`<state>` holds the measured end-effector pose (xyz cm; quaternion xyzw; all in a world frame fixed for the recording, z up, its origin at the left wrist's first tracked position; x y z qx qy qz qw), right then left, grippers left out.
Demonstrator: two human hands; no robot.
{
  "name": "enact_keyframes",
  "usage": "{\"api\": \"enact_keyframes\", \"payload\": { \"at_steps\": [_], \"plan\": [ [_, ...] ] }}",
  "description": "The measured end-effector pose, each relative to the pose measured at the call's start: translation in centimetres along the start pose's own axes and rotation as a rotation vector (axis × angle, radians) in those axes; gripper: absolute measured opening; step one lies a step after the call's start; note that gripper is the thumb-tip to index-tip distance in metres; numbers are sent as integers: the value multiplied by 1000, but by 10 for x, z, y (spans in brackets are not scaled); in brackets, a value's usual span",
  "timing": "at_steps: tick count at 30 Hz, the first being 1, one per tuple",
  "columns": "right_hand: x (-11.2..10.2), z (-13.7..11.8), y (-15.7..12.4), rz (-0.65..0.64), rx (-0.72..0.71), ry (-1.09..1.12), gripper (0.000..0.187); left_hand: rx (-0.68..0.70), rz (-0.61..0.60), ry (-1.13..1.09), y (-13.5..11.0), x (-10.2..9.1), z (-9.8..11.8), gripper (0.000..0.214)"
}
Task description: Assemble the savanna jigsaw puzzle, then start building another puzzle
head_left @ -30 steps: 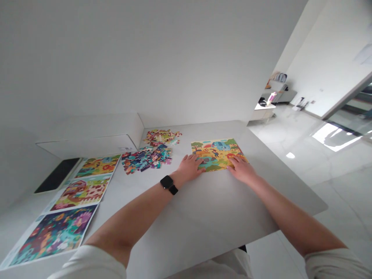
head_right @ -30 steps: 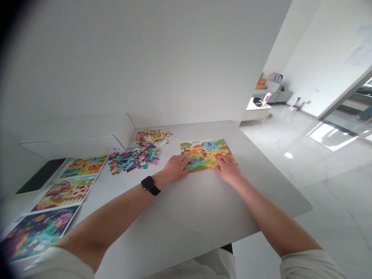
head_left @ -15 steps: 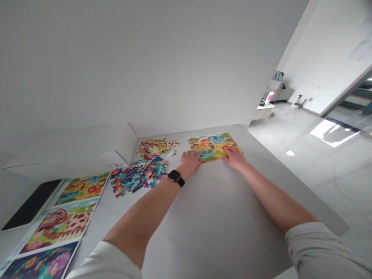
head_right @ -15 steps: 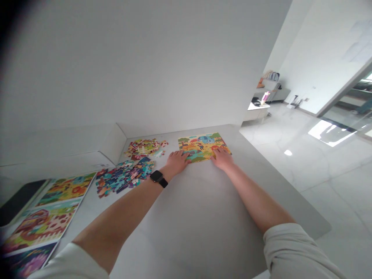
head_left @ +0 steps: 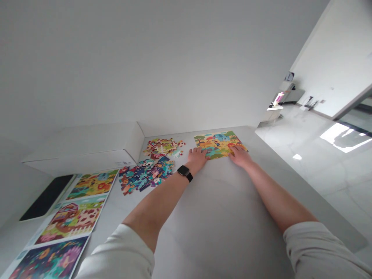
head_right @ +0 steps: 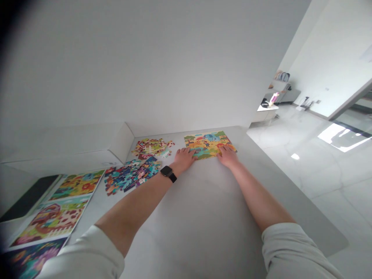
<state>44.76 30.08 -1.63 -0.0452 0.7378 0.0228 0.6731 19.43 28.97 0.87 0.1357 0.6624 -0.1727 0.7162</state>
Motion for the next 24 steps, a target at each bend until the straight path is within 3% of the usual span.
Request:
{"api": "enact_keyframes", "payload": {
  "at_steps": [3, 7, 10, 14, 17, 19, 24],
  "plan": [
    [2, -1, 0, 6, 22, -2, 58, -10, 29, -14, -19, -4, -7, 54],
    [6, 3, 0, 15, 33, -3, 58, 9, 126, -15, -70, -14, -36, 51],
    [7, 9, 3, 28, 35, -4, 58, -36, 174, -53, -122, -22, -80, 52],
    [5, 3, 1, 134, 12, 14, 55, -193, 254, -110, -197, -28, -162, 50],
    [3, -29, -9, 242, -124, 62, 53, -315, 313, -135, -250, -29, -218, 49],
    [5, -64, -19, 265, -259, 113, 50, -336, 353, -158, -278, -29, -240, 51],
    [12, -166, -50, 226, -591, 233, 45, -281, 370, -196, -307, -26, -248, 56]
  ]
}}
Point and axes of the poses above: each hand's wrist, its own y-axis towards the middle knuckle, its own x-axis out of the palm, z = x × y, the point moved 6 cm from there along y, towards the middle knuckle, and after that the axes turned 5 degrees about -z, right-handed, at the moved point
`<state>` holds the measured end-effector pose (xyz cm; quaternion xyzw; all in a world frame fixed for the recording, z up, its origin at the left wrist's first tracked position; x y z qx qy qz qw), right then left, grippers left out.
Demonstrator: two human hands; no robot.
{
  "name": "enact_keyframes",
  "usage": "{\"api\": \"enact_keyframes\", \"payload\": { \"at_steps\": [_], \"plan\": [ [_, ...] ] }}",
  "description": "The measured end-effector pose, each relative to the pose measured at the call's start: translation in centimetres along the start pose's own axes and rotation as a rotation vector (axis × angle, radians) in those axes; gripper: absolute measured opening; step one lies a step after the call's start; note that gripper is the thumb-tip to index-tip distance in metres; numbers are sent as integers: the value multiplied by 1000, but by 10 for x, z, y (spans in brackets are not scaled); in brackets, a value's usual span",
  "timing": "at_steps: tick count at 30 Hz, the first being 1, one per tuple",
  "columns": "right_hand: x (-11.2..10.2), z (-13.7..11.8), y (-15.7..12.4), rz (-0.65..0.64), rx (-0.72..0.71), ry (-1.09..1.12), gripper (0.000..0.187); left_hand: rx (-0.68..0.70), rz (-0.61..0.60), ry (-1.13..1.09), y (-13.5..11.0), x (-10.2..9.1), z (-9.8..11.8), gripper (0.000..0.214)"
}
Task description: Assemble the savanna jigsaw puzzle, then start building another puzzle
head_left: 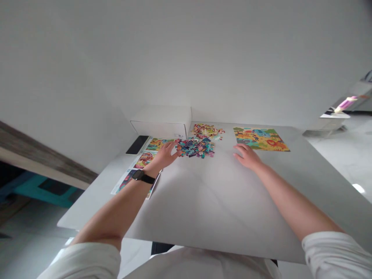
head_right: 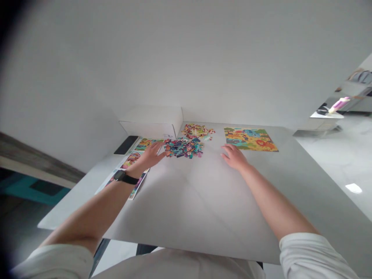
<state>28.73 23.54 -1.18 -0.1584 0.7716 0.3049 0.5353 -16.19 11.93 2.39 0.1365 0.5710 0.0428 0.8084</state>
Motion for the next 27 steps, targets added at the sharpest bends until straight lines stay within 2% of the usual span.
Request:
{"api": "enact_keyframes", "payload": {
  "at_steps": [5, 11, 17, 21, 27],
  "plan": [
    [32, -75, 30, -33, -150, 97, 45, 26, -59, 16, 13, 16, 17, 63],
    [64, -121, 84, -78, -141, 71, 52, -4, -115, 81, 50, 37, 27, 64],
    [85, -136, 124, -156, -53, -61, 73, 3, -151, 114, 60, 52, 31, 66],
    [91, -140, 126, -195, -41, -99, 76, -23, -181, 137, 57, 57, 36, 70],
    [85, -139, 117, -194, -53, -83, 76, -22, -213, 166, 54, 57, 45, 76]
  ]
}}
Point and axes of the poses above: each hand's wrist, its own y-axis towards the middle knuckle, its own x-axis out of the palm, z = x × y, the point moved 6 cm from there along y, towards the middle knuckle, and after that the axes turned 5 degrees about -z, right-handed, at the moved point
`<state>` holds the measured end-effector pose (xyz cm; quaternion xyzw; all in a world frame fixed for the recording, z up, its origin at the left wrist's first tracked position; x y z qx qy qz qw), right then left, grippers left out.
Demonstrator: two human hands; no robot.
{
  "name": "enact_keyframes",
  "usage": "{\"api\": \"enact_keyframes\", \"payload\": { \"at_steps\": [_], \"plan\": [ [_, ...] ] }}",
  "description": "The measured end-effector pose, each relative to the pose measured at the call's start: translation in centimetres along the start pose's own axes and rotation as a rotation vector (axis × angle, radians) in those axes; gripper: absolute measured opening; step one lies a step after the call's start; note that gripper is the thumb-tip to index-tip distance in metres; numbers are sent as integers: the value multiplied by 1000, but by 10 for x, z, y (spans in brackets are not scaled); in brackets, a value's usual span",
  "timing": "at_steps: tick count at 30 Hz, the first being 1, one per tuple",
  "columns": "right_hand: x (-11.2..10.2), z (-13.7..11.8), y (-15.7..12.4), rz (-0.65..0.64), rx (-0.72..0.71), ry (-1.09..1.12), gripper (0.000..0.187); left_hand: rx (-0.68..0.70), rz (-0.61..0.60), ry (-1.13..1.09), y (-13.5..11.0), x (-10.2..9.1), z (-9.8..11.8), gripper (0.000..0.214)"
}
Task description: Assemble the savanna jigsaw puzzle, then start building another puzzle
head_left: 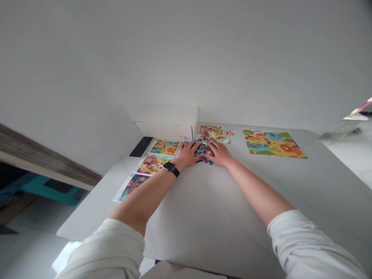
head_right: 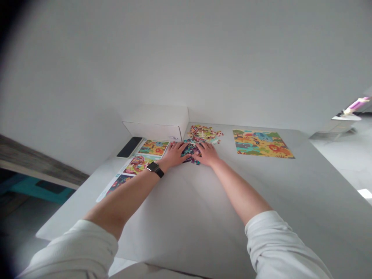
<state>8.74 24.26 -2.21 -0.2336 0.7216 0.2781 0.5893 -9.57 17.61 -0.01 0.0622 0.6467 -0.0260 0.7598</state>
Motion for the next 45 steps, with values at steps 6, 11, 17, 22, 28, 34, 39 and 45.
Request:
{"api": "enact_keyframes", "payload": {
  "at_steps": [6, 11, 17, 22, 28, 34, 39, 45],
  "plan": [
    [-5, 6, -15, 32, -20, 4, 69, 19, -4, -36, -3, 2, 9, 85],
    [-7, 19, -39, 40, -29, 21, 68, 51, -22, -62, -7, 9, 30, 102],
    [-12, 49, -74, 73, -46, 13, 66, 92, -3, -74, -6, 15, 72, 102],
    [-20, 73, -82, 60, -40, 3, 63, 56, -25, -88, 11, 24, 95, 105],
    [-30, 89, -74, 56, -35, 2, 61, 15, -20, -88, 28, 25, 105, 100],
    [-34, 95, -63, 25, -43, -22, 62, -3, 16, -101, 36, 24, 106, 99],
    [-47, 94, -67, 107, -18, 33, 58, 7, 39, -102, 31, 15, 104, 91],
    [-67, 90, -98, 212, 132, 88, 39, -10, 149, -200, 7, -20, 73, 76]
  ]
}}
Point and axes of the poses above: each hand's wrist, its own y-axis towards the middle knuckle, its own x-axis out of the palm, z = x × y, the point moved 6 cm from there along y, towards the middle knuckle, and after that the axes turned 5 degrees about -z, right-handed, at the moved point
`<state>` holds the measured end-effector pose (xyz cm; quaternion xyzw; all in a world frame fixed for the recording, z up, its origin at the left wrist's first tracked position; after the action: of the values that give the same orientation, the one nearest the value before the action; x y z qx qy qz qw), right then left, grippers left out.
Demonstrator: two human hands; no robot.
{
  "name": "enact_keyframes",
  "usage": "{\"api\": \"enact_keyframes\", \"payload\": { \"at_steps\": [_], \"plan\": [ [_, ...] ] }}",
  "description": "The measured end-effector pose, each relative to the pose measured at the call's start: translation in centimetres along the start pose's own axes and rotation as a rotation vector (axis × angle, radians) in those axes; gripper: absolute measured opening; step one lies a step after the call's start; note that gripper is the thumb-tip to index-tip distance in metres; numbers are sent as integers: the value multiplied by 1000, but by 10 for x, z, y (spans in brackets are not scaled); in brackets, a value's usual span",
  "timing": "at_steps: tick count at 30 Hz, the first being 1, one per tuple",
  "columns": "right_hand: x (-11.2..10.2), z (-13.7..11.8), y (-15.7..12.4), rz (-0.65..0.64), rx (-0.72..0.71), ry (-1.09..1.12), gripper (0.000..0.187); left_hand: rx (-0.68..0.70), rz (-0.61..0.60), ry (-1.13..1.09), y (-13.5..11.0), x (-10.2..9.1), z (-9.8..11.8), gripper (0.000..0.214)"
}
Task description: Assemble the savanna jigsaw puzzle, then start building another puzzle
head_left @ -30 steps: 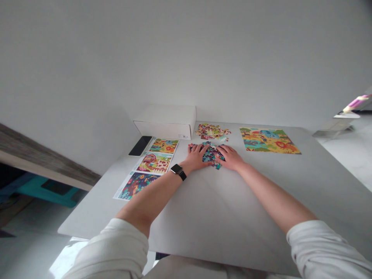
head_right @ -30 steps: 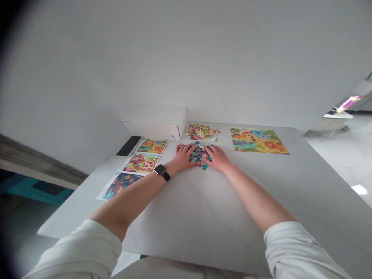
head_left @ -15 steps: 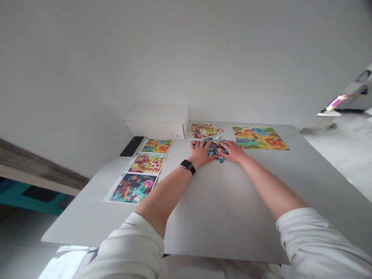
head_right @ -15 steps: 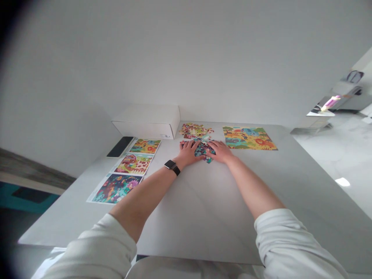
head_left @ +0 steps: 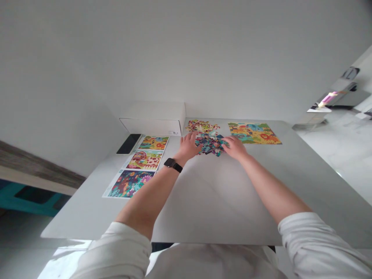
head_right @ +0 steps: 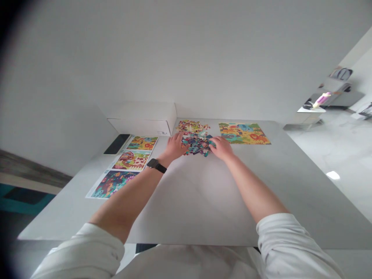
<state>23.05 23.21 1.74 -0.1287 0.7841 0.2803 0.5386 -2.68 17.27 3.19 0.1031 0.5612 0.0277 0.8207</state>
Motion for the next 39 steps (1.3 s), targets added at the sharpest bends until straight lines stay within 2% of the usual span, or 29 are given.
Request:
{"api": "enact_keyframes", "payload": {
  "at_steps": [2, 5, 9, 13, 16, 20, 24, 31, 35, 39],
  "plan": [
    [-1, -7, -11, -41, 26, -18, 34, -40, 65, -30, -10, -16, -9, 73],
    [2, -24, -26, -103, 31, -66, 32, -81, 103, -81, -30, -29, -14, 73],
    [9, -41, -42, -120, 109, -135, 34, -94, 112, -185, -56, -25, -8, 70],
    [13, -46, -52, -76, 133, -141, 34, -140, 129, -198, -71, -13, -10, 60],
    [11, -38, -56, -35, 136, -115, 35, -125, 85, -127, -72, -5, -14, 49],
    [6, -19, -57, 12, 153, -72, 30, -24, -3, -71, -68, 5, -12, 32],
    [7, -8, -55, 41, 183, -38, 30, 61, -135, -23, -68, 20, -4, 34],
    [11, 11, -49, 35, 383, -78, 45, 52, -158, 72, -70, 21, -3, 43],
    [3, 29, -30, 26, 411, -99, 43, 26, -168, 115, -72, 21, -1, 47],
    [-3, 40, -2, -93, 363, -132, 43, -3, -158, 116, -73, 18, 0, 51]
  ]
}}
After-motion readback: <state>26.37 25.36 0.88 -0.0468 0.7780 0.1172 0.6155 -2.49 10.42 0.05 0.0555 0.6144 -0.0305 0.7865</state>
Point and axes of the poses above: each hand's wrist, its own y-axis towards the middle knuckle, its own x-axis out of the palm, z = x × y, the point moved 6 cm from there along y, towards the middle knuckle, and after that the axes turned 5 degrees about -z, right-handed, at the moved point
